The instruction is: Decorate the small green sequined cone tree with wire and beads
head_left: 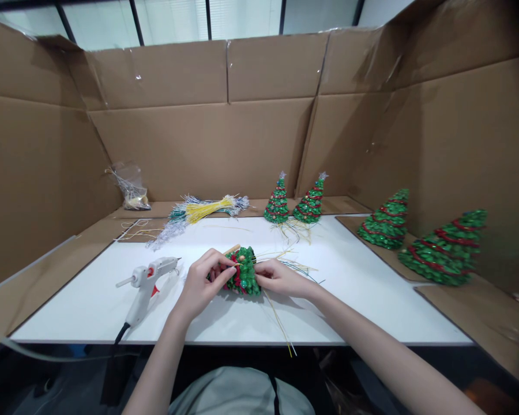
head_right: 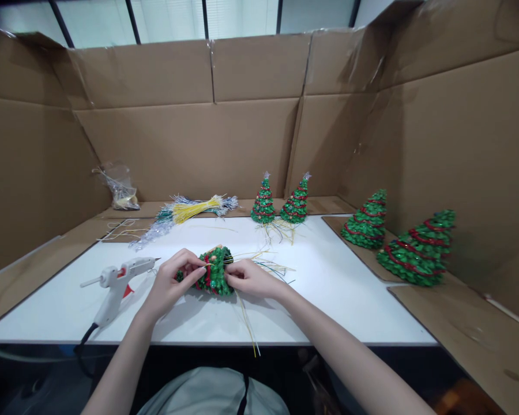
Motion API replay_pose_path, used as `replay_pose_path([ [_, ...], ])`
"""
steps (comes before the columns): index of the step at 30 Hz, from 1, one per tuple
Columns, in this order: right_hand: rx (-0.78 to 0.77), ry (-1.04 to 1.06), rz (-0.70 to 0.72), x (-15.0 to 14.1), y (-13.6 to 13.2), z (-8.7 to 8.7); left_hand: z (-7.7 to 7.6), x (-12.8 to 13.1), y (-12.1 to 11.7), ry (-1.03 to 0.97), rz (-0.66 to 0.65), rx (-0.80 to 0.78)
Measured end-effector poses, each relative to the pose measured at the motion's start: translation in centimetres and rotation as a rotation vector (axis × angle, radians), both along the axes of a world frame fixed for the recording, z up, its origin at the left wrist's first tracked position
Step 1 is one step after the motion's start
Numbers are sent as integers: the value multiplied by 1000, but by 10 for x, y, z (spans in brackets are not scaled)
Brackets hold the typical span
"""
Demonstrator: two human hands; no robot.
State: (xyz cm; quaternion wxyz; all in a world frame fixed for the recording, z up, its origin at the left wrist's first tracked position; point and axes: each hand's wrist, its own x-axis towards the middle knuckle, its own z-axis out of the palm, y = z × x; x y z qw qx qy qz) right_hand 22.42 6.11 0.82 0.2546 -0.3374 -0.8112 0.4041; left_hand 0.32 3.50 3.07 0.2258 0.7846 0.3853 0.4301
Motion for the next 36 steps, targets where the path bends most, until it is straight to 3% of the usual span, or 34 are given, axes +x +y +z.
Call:
replay_pose_path([
  [36, 59, -47, -13, -1, -4, 3, -3, 0, 0, -26, 7, 1],
])
